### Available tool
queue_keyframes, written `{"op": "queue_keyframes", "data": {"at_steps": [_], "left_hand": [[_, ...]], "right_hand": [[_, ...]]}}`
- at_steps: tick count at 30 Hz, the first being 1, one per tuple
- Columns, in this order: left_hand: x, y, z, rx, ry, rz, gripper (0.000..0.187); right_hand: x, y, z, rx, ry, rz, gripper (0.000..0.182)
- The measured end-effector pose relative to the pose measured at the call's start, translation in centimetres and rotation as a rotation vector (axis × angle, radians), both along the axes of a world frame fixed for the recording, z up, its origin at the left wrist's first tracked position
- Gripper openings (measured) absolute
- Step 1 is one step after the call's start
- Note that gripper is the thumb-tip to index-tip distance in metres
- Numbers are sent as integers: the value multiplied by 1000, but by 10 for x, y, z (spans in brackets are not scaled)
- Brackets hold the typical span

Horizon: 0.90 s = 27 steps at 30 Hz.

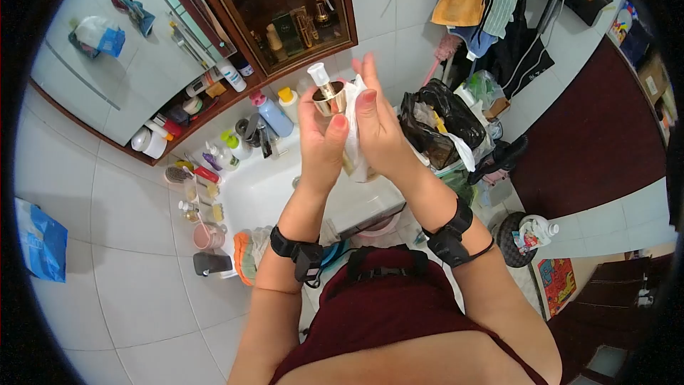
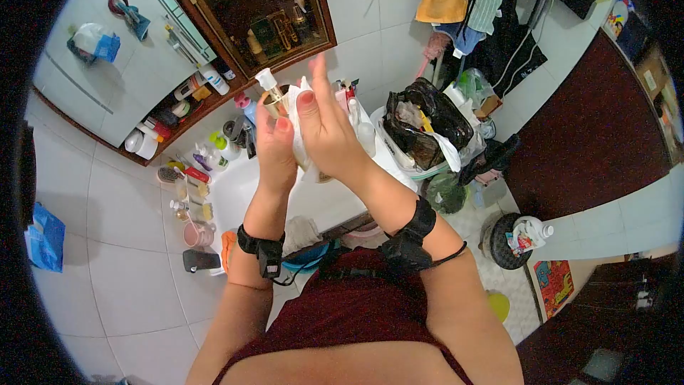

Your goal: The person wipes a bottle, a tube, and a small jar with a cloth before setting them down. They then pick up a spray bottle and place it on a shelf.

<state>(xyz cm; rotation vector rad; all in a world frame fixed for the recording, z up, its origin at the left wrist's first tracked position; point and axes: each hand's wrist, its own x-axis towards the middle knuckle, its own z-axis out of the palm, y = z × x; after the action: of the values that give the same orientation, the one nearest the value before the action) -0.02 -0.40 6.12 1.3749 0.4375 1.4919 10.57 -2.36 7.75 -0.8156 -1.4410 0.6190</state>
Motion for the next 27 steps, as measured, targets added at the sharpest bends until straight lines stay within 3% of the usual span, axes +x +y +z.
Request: {"op": "queue_keyframes", "data": {"at_steps": [4, 7, 8, 11, 14, 17, 18, 21, 22, 24, 27], "left_hand": [[-15, 6, 3, -74, -30, 95, 67], [-25, 6, 12, -154, -155, -41, 60], [-28, 11, 8, -160, -112, 73, 61], [-33, 12, 13, -157, -187, 79, 62], [-44, 16, 18, -174, -202, 27, 61], [-46, 14, 20, -169, -190, 12, 59], [-46, 13, 21, -169, -190, 9, 58], [-43, 10, 21, -189, -194, 5, 55], [-42, 10, 20, -187, -177, 6, 55], [-41, 12, 18, -183, -141, 7, 55], [-34, 11, 17, -231, -127, 81, 56]], "right_hand": [[-6, -15, -13, 113, -189, -22, 68], [-10, -30, -35, -61, -217, 14, 70], [-14, -34, -50, -128, -43, 94, 65], [-1, -38, -72, -451, -12, 414, 58], [16, -36, -49, -598, 241, 478, 55], [36, -21, -44, -309, 272, 496, 57], [39, -22, -38, -257, 152, 358, 52], [55, -23, -22, -90, -761, -298, 49], [61, -18, -19, -93, -761, -254, 46], [66, -18, -7, -335, -386, 18, 46], [73, -14, -3, -474, 65, 343, 48]]}}
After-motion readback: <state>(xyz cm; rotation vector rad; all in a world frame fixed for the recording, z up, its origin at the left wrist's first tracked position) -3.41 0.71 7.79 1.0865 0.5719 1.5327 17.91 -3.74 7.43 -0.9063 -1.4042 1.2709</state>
